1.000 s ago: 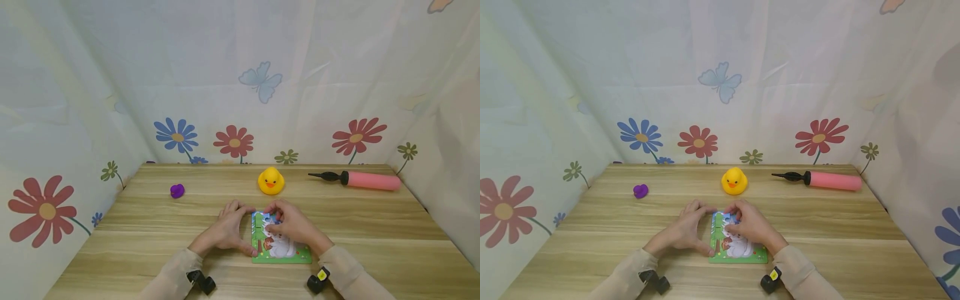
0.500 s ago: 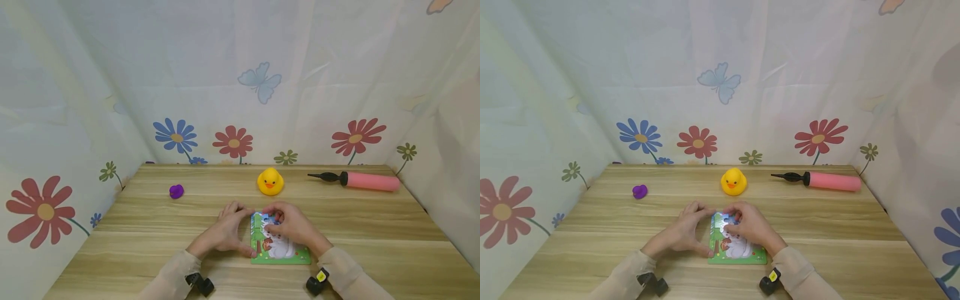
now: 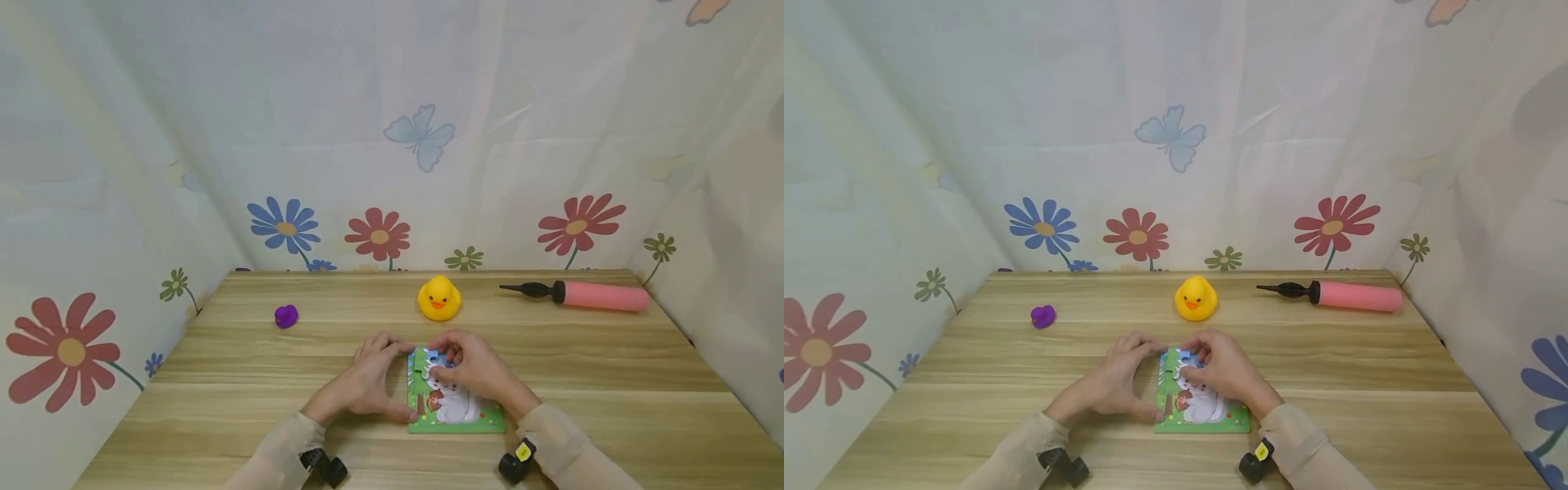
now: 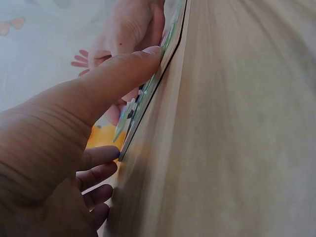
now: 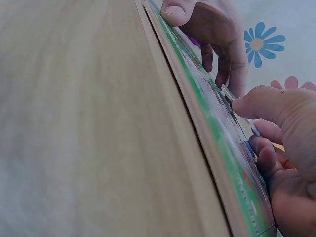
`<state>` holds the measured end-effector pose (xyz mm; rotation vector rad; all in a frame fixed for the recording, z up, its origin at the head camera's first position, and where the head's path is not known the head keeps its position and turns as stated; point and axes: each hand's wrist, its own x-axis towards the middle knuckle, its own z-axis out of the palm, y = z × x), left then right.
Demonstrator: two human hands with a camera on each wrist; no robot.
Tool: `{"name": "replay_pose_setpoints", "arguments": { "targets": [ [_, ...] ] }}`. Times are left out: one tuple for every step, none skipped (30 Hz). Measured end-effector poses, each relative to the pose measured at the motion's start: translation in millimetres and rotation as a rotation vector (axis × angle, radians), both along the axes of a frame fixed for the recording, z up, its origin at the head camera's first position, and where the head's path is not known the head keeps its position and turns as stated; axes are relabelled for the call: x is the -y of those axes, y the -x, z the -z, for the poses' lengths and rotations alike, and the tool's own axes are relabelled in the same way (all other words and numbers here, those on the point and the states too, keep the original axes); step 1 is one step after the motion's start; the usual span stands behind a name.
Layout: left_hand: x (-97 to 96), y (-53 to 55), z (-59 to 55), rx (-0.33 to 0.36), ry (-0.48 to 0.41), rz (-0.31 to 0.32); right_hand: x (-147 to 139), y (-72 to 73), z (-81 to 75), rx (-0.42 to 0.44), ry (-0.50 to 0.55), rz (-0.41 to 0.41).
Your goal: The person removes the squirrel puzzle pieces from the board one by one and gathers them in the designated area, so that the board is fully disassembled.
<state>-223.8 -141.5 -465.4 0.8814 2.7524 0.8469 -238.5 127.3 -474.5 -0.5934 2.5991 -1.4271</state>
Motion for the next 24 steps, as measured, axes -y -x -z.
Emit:
{"name": "replay_pose_setpoints", "arguments": {
  "targets": [
    [0.1,0.2,0.3,-0.002,0.001,0.004,0,0.2,0.2,-0.001,0.004,0.0],
    [0.2,0.4,0.6,-0.002,0.004,0.006,-1,0.5,0.7,-0.002,0.008,0.0],
    [0.2,0.5,0.8,-0.005,0.005,0.009,-1,0.6,1.0,-0.003,0.012,0.001],
    [0.3,0.6,0.9,-0.006,0.008,0.01,-2,0.8,1.4,-0.005,0.015,0.0],
    [0.3,0.5,1.0,-0.008,0.01,0.01,-2,1.0,1.7,-0.005,0.02,-0.003],
    [0.4,0.3,1.0,-0.009,0.013,0.012,-3,1.2,2.1,-0.005,0.026,-0.006],
    [0.5,-0.2,0.8,-0.01,0.012,0.013,-3,1.4,2.5,-0.006,0.029,-0.009],
    [0.5,-0.6,0.7,-0.015,0.014,0.015,-4,1.6,2.7,-0.006,0.034,-0.013],
    [0.4,-1.2,0.5,-0.019,0.015,0.017,-4,1.7,2.8,-0.005,0.038,-0.017],
    [0.3,-1.7,0.6,-0.02,0.018,0.019,-4,1.7,2.9,-0.001,0.045,-0.022],
    [0.2,-2.2,0.6,-0.021,0.02,0.019,-5,2.1,3.3,0.005,0.049,-0.022],
    [0.1,-2.5,0.8,-0.024,0.023,0.02,-5,2.4,3.3,0.01,0.051,-0.021],
    [-0.1,-2.7,0.8,-0.027,0.025,0.02,-5,2.5,2.8,0.013,0.053,-0.022],
    [-0.3,-2.9,0.9,-0.028,0.025,0.02,-6,2.5,2.0,0.018,0.059,-0.025],
    [-0.6,-3.1,0.8,-0.027,0.026,0.019,-6,2.8,1.3,0.021,0.064,-0.028],
    [-0.8,-3.1,0.8,-0.028,0.027,0.019,-7,3.0,-0.1,0.023,0.073,-0.032],
    [-0.9,-2.9,0.8,-0.03,0.028,0.019,-8,3.5,-1.7,0.024,0.076,-0.034],
    [-1.1,-2.9,0.7,-0.032,0.028,0.019,-10,3.6,-3.8,0.023,0.085,-0.04],
    [-1.3,-2.9,0.6,-0.033,0.028,0.019,-12,3.7,-6.0,0.019,0.093,-0.046],
    [-1.3,-2.8,0.6,-0.034,0.029,0.018,-13,3.7,-8.5,0.016,0.102,-0.049],
    [-1.4,-2.6,0.6,-0.034,0.03,0.018,-15,4.0,-11.1,0.011,0.108,-0.049],
    [-1.2,-2.7,0.5,-0.032,0.03,0.017,-17,3.9,-14.1,-0.001,0.107,-0.048],
    [-1.1,-2.7,0.5,-0.031,0.031,0.017,-20,3.6,-17.5,-0.016,0.097,-0.043],
    [-0.9,-2.7,0.4,-0.029,0.031,0.017,-22,3.4,-21.1,-0.03,0.093,-0.04]
  ]
}}
